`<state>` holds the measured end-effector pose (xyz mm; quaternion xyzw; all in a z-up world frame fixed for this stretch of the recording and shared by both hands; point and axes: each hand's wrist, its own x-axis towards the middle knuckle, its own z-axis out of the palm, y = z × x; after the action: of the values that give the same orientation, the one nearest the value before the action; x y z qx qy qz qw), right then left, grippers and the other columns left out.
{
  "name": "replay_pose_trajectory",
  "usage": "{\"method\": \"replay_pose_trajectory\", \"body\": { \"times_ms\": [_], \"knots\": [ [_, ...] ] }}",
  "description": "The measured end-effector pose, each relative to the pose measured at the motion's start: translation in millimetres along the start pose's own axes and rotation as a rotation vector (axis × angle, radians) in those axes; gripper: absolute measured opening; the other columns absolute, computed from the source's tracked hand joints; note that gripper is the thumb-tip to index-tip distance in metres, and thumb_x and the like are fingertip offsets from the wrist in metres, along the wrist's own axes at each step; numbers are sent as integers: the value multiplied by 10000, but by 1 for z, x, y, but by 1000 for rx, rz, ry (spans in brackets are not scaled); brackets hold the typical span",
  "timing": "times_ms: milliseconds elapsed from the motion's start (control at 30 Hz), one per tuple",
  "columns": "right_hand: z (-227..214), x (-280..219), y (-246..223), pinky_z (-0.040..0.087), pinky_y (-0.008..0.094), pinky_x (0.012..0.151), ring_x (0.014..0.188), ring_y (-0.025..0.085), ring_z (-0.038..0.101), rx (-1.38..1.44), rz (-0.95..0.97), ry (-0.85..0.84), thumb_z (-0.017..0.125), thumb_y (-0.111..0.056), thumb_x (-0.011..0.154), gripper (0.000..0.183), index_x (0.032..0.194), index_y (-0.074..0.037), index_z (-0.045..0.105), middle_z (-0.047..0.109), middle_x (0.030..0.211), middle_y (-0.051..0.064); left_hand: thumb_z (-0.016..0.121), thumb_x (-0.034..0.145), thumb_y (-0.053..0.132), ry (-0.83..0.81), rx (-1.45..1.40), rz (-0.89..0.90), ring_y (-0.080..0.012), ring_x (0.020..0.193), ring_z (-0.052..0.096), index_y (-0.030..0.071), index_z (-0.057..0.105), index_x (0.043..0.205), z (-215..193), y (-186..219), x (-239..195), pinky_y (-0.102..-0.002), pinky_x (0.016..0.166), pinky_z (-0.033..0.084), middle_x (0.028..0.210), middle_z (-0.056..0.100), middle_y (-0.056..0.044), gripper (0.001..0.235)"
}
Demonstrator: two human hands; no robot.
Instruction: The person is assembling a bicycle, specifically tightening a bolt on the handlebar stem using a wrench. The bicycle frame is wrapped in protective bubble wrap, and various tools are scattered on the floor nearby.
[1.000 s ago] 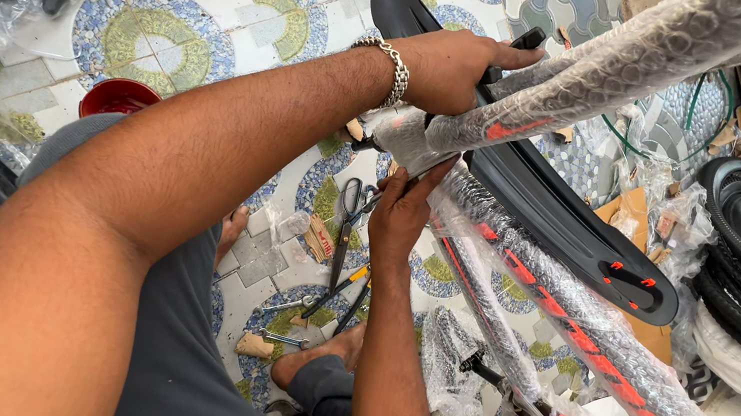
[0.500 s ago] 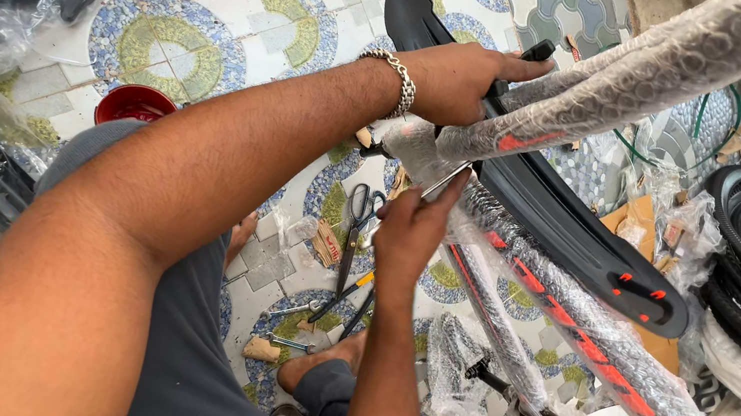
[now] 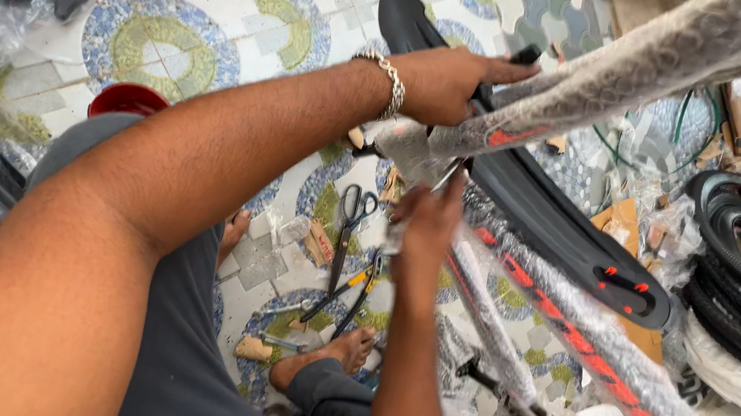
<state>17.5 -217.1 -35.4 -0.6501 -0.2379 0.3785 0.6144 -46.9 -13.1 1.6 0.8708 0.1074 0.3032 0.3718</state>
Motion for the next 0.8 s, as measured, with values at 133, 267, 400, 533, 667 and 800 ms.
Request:
{"method": "replay_pose_trajectory", "body": {
  "times_ms": [133,267,400,533,667,800],
  "knots": [
    [-1,0,-34,373,219,310,390,77,444,132,182,-44,466,-81,1002,635,1608,5,296,518,593,-7,669,865,57,-181,-28,-266,-279,1025,747,300,311,1618,-6,8,-1,-389,876,596,1286,701,-148,869],
    [32,-20,-11,382,225,321,403,67,455,113,47,92,495,-94,992,623,1564,-114,249,505,578,-8,803,784,132,-51,2,-63,-337,1047,706,209,345,1560,-3,1,4,-408,879,569,1366,624,-179,904],
    [13,-12,-24,367,217,345,445,59,462,595,158,-25,557,-119,1054,293,1295,-92,392,497,633,-27,651,796,8,-133,14,-210,-309,1058,725,243,346,1600,0,-4,11,-399,911,583,1345,669,-137,891],
    [1,-5,-38,363,221,380,479,68,458,827,258,-70,566,-100,1110,153,1126,-65,418,503,685,-12,662,804,31,-139,0,-215,-319,1083,715,230,358,1593,2,-7,11,-408,921,579,1356,663,-138,869],
    [36,-20,-17,347,228,341,436,78,449,361,44,68,489,-79,1027,444,1442,-60,333,510,640,-2,765,796,129,-45,18,-62,-356,1074,692,174,361,1557,6,-16,14,-422,915,552,1347,641,-180,863],
    [60,-27,23,432,254,477,511,97,485,-139,-232,124,423,-73,1059,709,1676,-84,73,548,650,12,705,798,72,-96,20,-158,-333,1050,721,215,357,1588,6,-8,11,-408,907,582,1383,626,-174,875]
  ]
}}
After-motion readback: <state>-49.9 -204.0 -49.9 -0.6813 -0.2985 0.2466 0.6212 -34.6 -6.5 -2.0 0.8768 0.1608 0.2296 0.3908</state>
